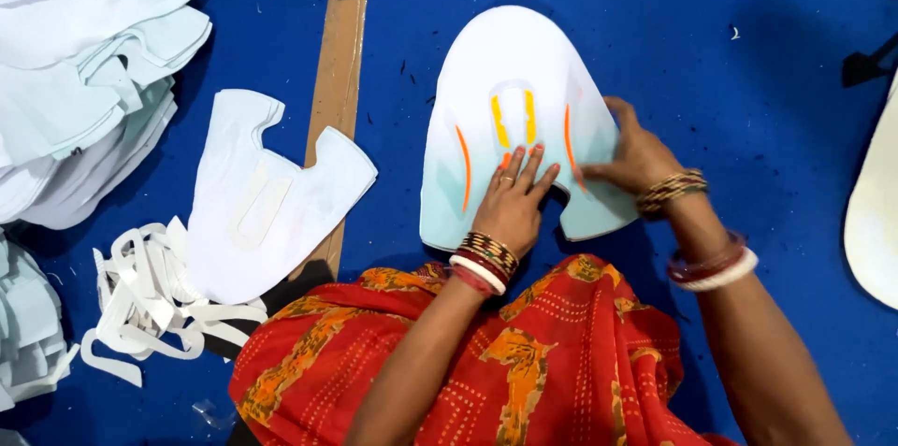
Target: The person manually assembles and sticks together foam and fabric components for shoes.
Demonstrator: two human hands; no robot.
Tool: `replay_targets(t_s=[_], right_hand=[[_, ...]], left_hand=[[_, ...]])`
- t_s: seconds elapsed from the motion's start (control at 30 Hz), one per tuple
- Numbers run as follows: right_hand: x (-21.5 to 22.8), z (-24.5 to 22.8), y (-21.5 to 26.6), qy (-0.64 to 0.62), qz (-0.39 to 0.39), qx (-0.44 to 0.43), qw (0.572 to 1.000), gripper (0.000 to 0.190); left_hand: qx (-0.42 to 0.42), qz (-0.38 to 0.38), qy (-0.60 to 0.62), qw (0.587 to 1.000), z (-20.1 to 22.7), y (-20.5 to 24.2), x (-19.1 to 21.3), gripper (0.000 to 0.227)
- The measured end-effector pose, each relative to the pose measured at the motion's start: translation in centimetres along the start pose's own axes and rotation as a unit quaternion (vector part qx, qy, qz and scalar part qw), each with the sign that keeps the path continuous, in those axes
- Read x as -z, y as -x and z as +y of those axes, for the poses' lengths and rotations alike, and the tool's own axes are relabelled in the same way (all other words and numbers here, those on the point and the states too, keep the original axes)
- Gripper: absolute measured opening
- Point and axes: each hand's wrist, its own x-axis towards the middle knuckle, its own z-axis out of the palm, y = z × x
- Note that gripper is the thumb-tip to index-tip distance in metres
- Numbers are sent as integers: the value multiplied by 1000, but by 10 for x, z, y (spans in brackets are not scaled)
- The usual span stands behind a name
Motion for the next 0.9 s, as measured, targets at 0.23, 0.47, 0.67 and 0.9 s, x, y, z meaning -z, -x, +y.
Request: replay_targets(t_s=[0.23,0.47,0.67,0.9], right_hand=[[7,24,49,-241,-81,-71,965,72],[-1,30,50,-214,-107,-10,971,33],[-3,33,47,-197,-109,15,974,29],[13,30,54,-34,-122,29,992,29]], left_hand=[[26,-63,-31,997,15,0,1,84],[40,-51,-50,997,10,1,-21,75],[45,-21,-37,998,14,1,-27,67],[53,-36,-92,994,24,1,-27,80]])
